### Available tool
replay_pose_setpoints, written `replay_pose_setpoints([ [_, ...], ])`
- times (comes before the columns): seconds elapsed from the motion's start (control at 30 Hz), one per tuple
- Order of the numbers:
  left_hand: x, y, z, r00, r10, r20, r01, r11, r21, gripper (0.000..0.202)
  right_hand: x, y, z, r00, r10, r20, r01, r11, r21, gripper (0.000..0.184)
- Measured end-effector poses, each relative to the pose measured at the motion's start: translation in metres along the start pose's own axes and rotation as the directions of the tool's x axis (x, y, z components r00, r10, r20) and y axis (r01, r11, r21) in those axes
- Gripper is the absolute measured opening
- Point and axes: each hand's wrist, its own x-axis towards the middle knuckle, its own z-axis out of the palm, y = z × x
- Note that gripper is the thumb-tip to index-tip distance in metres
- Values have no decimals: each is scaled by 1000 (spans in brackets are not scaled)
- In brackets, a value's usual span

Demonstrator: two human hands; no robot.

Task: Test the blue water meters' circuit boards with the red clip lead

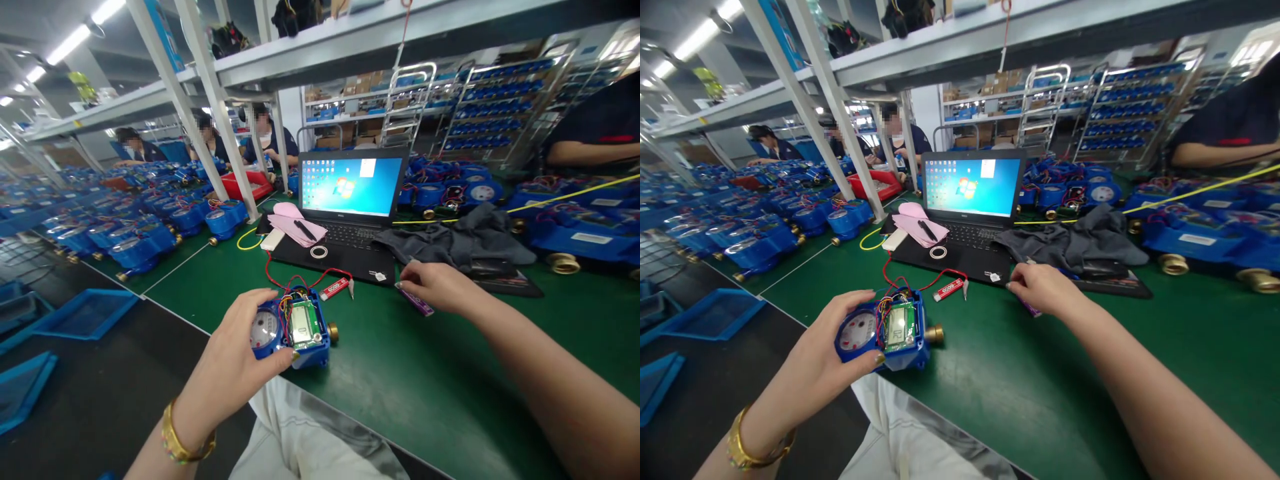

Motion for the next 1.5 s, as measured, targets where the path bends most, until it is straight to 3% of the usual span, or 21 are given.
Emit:
replay_pose_setpoints([
  [0.2,3,0,8,998,-56,-8,54,986,-157,29,-1,4,11,988,-2,153,8,999,-41,22],
  [0.4,1,-2,7,997,-72,-23,65,975,-213,25,3,-4,17,977,4,214,21,993,-117,21],
  [0.63,-1,-5,9,999,-34,-17,30,977,-213,26,5,1,18,977,112,180,-65,967,-246,26],
  [1.03,-3,-5,12,999,-36,-35,28,980,-197,27,6,-2,17,967,146,208,-80,952,-297,21],
  [1.27,-2,-5,12,989,-142,-40,126,954,-273,30,5,-3,16,964,155,214,-91,956,-280,24],
  [1.5,16,-2,2,959,-278,-64,241,909,-339,29,5,0,20,972,112,204,-61,969,-241,24],
])
